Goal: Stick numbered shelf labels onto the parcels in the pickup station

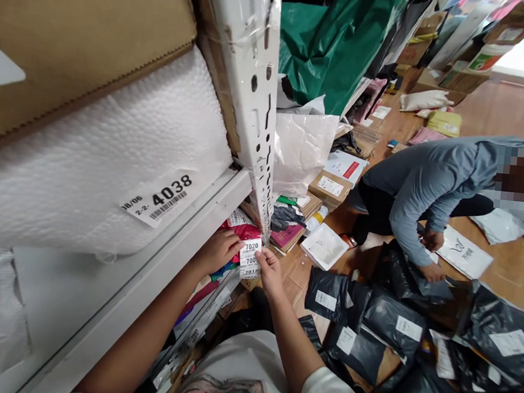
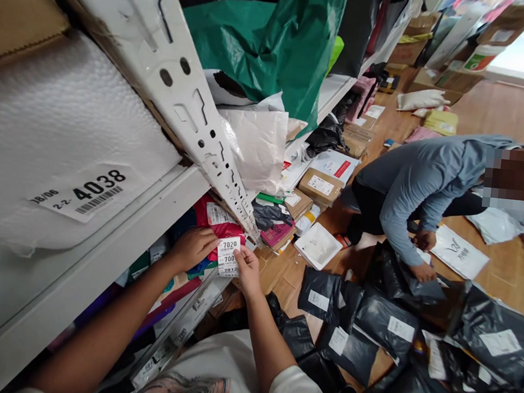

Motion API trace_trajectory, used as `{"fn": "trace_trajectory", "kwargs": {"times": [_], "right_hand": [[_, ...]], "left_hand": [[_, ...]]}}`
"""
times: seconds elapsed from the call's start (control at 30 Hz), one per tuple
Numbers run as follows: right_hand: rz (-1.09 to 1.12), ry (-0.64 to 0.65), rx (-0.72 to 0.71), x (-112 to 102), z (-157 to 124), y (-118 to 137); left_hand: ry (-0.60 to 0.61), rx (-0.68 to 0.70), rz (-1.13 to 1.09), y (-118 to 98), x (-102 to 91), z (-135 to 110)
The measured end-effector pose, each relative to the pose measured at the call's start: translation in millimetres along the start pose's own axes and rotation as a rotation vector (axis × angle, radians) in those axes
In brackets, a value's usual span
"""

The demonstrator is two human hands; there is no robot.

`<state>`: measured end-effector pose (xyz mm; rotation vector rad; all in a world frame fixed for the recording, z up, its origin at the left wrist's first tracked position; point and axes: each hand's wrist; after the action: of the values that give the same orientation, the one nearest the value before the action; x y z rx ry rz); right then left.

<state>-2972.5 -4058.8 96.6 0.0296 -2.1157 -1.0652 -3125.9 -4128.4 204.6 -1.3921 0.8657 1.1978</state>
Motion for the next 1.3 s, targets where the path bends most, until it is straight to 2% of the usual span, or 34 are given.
{"fn": "trace_trajectory", "kwargs": {"times": [0.2, 0.5, 0.87, 1.13, 1.3], "right_hand": [[-0.054, 0.015, -0.022, 3.5, 2.3, -2.4], [-0.130, -0.086, -0.046, 9.2, 13.9, -10.7], [-0.127, -0.034, -0.144, 14.8, 10.8, -5.5], [-0.128, -0.018, -0.140, 14.0, 10.4, -4.8], [-0.162, -0.050, -0.059, 11.2, 14.4, -12.1]], "left_hand": [[-0.038, -0.061, -0.012, 0.1, 6.9, 0.2], [-0.038, -0.138, 0.029, 1.6, 11.9, 0.0], [-0.042, -0.126, -0.036, 3.8, 11.2, 0.6], [-0.037, -0.115, -0.036, 3.2, 10.5, 1.7], [-0.006, -0.143, 0.072, 1.0, 10.8, 0.9]]}}
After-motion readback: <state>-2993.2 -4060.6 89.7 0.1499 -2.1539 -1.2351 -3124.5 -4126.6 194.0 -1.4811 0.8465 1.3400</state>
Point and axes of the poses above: each hand's wrist, its own z-axis towards the middle knuckle, its own x-axis out of the palm, y = z × x, and after that the axes turned 9 degrees about -y, right-handed
